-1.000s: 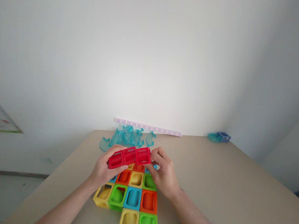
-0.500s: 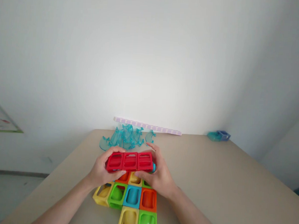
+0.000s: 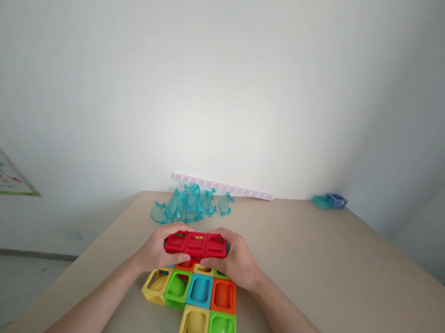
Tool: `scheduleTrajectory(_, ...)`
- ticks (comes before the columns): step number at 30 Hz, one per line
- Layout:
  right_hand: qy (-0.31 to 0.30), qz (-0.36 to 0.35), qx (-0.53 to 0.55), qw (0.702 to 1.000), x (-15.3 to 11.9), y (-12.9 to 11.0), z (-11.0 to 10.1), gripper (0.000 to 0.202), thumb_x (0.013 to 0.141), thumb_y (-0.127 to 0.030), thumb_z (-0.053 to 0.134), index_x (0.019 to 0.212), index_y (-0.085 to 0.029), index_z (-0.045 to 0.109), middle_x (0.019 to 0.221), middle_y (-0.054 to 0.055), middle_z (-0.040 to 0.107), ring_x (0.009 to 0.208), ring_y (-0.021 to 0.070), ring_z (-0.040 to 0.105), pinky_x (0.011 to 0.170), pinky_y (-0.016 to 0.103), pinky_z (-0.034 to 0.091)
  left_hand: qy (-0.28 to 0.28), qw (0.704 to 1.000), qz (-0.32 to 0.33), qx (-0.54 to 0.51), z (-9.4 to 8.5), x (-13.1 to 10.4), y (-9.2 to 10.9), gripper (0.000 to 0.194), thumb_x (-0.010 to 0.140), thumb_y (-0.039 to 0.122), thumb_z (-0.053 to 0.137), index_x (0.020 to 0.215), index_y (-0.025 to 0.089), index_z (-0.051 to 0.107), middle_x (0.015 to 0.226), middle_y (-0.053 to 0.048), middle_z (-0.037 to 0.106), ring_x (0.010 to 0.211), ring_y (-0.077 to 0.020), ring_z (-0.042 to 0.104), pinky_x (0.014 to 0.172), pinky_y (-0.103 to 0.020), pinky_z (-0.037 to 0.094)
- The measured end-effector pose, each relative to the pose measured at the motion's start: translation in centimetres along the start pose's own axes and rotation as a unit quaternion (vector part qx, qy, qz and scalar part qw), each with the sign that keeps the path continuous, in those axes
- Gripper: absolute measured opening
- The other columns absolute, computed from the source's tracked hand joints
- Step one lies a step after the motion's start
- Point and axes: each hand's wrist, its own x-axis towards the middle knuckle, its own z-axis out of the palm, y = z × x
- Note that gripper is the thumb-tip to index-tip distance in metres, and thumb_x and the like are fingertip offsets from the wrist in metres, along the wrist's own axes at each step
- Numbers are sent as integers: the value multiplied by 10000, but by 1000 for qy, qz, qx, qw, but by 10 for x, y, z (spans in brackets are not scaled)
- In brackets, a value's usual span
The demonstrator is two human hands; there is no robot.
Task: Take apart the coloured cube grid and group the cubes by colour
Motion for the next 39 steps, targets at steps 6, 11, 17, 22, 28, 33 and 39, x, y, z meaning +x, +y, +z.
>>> scheduleTrajectory(6, 1, -9, -22, 1000, 3, 0, -2, 493, 621, -391, 836, 1001, -157, 625, 902, 42, 680, 761, 193, 640, 709, 307, 534, 9, 1000, 3, -1, 1, -1, -1, 452, 652, 332, 772, 1066, 197, 651, 986, -45, 701, 858, -201, 656, 791, -294, 509)
scheduleTrajectory(11, 20, -48, -71, 996, 2, 1, -3, 471, 642, -407, 824, 995, -161, 635, 947, 57, 660, 831, 214, 629, 749, 323, 510, 17, 999, 19, 20, 1, -2, -2, 482, 646, 347, 785, 1086, 202, 652, 1006, -56, 699, 892, -212, 655, 826, -310, 503)
scheduleTrajectory(17, 37, -120, -154, 980, 0, -2, -6, 414, 645, -410, 820, 955, -190, 656, 945, 47, 628, 893, 229, 598, 836, 355, 458, 10, 999, 41, 29, 3, -5, -2, 497, 664, 346, 777, 1120, 209, 637, 1004, -55, 670, 887, -201, 640, 818, -300, 498)
scheduleTrajectory(22, 44, -107, -149, 982, 1, 0, -5, 441, 645, -397, 821, 985, -183, 640, 962, 52, 615, 907, 231, 588, 818, 349, 462, 19, 999, 29, 17, 1, -5, -2, 503, 670, 344, 773, 1131, 209, 623, 1042, -55, 664, 939, -213, 631, 868, -313, 479)
scheduleTrajectory(28, 34, -92, -148, 984, 2, 2, -10, 403, 658, -381, 814, 974, -194, 648, 947, 43, 604, 868, 216, 591, 798, 340, 472, 20, 999, 47, 9, -1, -3, -1, 419, 695, 303, 749, 1079, 196, 621, 986, -50, 663, 892, -204, 630, 825, -303, 484)
scheduleTrajectory(33, 26, -71, -135, 988, 3, 3, -10, 436, 655, -369, 814, 1009, -194, 630, 969, 45, 613, 873, 220, 603, 786, 337, 482, 7, 996, 91, -11, 3, -1, -4, 367, 724, 262, 731, 1073, 183, 653, 1021, -80, 633, 921, -204, 622, 847, -319, 488)
scheduleTrajectory(39, 20, -69, -141, 987, 2, 6, -9, 447, 665, -357, 804, 1031, -191, 609, 991, 53, 621, 876, 231, 608, 788, 352, 482, 16, 994, 107, -31, 2, -1, -9, 305, 702, 256, 767, 982, 169, 685, 1014, -96, 653, 916, -207, 639, 835, -326, 507)
